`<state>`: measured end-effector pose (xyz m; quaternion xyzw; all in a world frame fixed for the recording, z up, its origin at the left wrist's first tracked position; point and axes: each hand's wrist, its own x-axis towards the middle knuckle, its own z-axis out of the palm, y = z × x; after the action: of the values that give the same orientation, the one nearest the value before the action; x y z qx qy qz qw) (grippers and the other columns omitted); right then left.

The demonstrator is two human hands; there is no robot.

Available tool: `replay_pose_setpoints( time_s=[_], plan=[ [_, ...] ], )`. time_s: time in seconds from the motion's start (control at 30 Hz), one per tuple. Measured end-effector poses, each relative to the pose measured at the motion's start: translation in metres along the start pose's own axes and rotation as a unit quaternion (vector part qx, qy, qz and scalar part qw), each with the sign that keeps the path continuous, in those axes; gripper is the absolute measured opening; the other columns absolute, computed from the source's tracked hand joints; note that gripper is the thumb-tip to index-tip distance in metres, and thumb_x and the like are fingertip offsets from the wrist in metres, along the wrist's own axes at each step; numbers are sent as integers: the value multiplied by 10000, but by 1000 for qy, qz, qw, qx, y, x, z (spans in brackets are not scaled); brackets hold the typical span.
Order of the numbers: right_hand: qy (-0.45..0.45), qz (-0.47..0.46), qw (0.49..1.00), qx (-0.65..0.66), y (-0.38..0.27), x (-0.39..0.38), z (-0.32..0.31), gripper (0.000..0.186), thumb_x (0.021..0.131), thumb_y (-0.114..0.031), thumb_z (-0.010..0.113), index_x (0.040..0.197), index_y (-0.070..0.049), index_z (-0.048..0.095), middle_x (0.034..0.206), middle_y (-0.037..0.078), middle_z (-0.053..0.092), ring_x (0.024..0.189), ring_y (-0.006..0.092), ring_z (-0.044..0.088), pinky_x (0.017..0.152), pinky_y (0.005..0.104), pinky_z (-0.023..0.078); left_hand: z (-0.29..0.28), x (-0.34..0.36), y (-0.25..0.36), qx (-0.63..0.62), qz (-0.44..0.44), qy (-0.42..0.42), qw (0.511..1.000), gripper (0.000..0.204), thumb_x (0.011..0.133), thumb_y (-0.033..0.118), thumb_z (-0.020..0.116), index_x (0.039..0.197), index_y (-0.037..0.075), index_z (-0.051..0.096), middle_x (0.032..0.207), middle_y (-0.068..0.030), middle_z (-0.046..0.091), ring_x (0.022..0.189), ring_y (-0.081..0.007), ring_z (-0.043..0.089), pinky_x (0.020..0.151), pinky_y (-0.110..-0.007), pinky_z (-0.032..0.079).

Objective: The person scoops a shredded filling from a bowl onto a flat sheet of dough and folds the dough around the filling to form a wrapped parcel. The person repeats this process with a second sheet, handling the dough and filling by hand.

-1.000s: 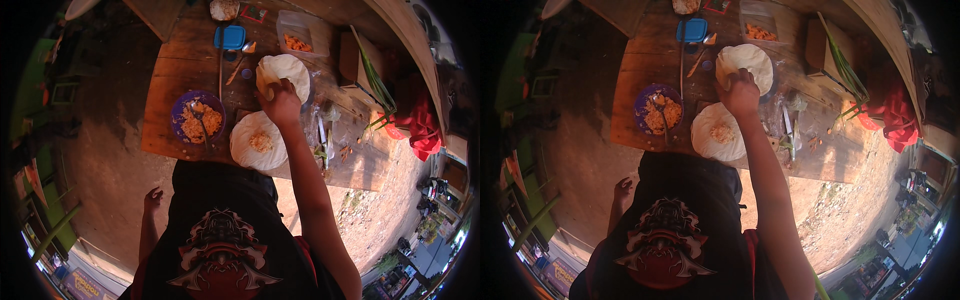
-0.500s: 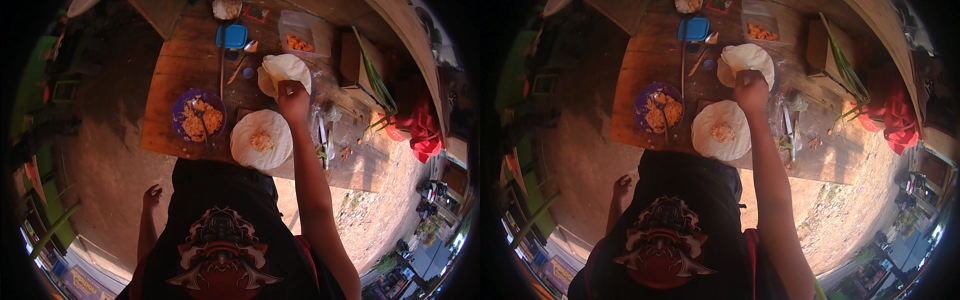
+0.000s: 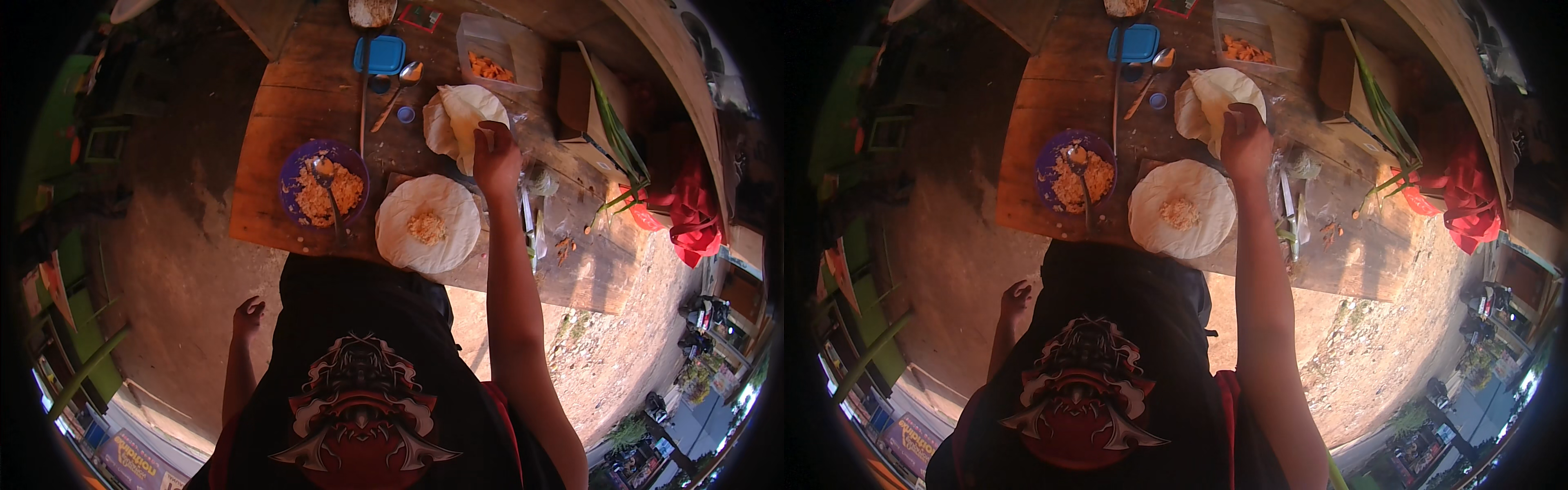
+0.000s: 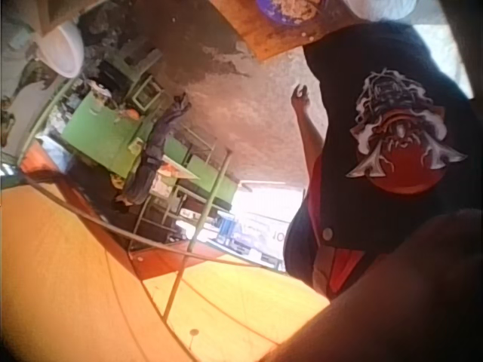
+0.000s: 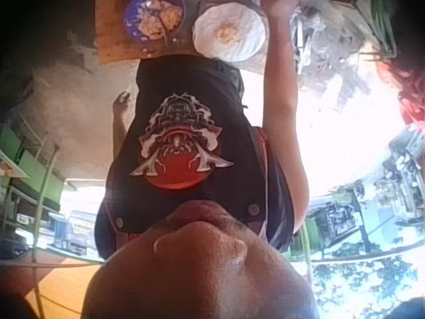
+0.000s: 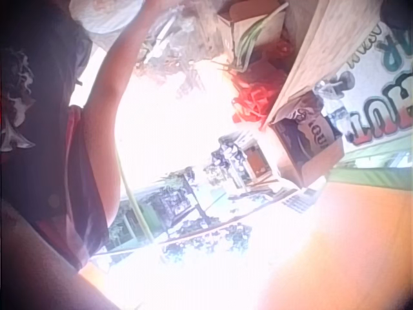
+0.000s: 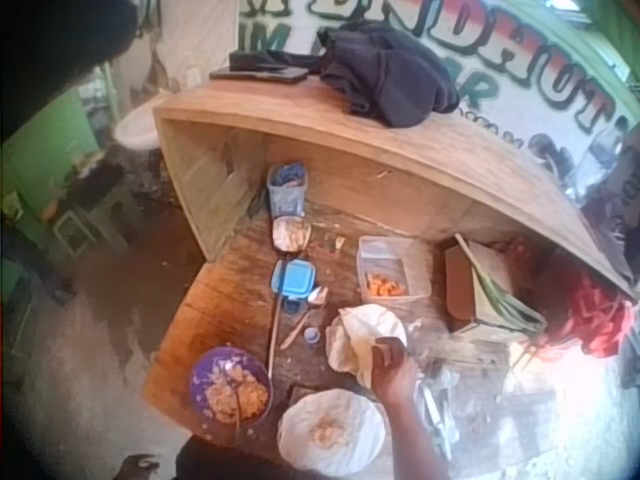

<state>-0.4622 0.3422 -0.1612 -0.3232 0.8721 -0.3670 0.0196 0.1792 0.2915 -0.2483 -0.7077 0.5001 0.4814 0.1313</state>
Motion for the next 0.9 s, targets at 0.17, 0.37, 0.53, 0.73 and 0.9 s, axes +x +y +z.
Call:
replay_pose_setpoints(
  time_s=[0.17,0.37,0.53,0.73,0.9],
  plan=[
    [-29,-40,999,11,10,-4,8,116,935,-191,706,994,-133,788,999,172,754,929,394,737,804,479,588,-1,3,-5,-8,5,0,1000,527,1025,301,725,1470,41,613,1272,-182,755,1052,-268,770,905,-380,604],
    [-96,-175,976,-91,-19,-20,11,126,879,-217,771,973,-135,790,1003,115,721,951,332,724,799,445,597,0,12,-21,-34,14,-7,999,535,1023,306,727,1472,38,611,1287,-195,745,1062,-273,767,909,-386,605],
    [-95,-171,975,-101,-18,-24,20,146,871,-214,794,984,-123,786,1019,100,732,963,317,726,808,429,600,3,7,-6,-9,11,-5,1000,538,1025,314,725,1469,34,613,1293,-203,741,1074,-279,766,913,-389,603],
    [-86,-251,961,-77,-30,-30,15,99,882,-161,751,970,-123,777,1094,85,735,998,302,723,802,426,611,5,24,-32,-17,15,-14,1000,540,1030,325,720,1471,33,614,1305,-197,740,1040,-266,773,910,-388,600],
    [-101,-278,948,-115,-31,-47,22,134,869,-137,739,996,-110,771,1184,76,722,1038,287,717,802,424,617,12,43,-48,-50,41,-8,998,455,1055,220,685,1441,-11,617,1225,-151,747,1013,-207,744,781,-312,564]
  ],
)
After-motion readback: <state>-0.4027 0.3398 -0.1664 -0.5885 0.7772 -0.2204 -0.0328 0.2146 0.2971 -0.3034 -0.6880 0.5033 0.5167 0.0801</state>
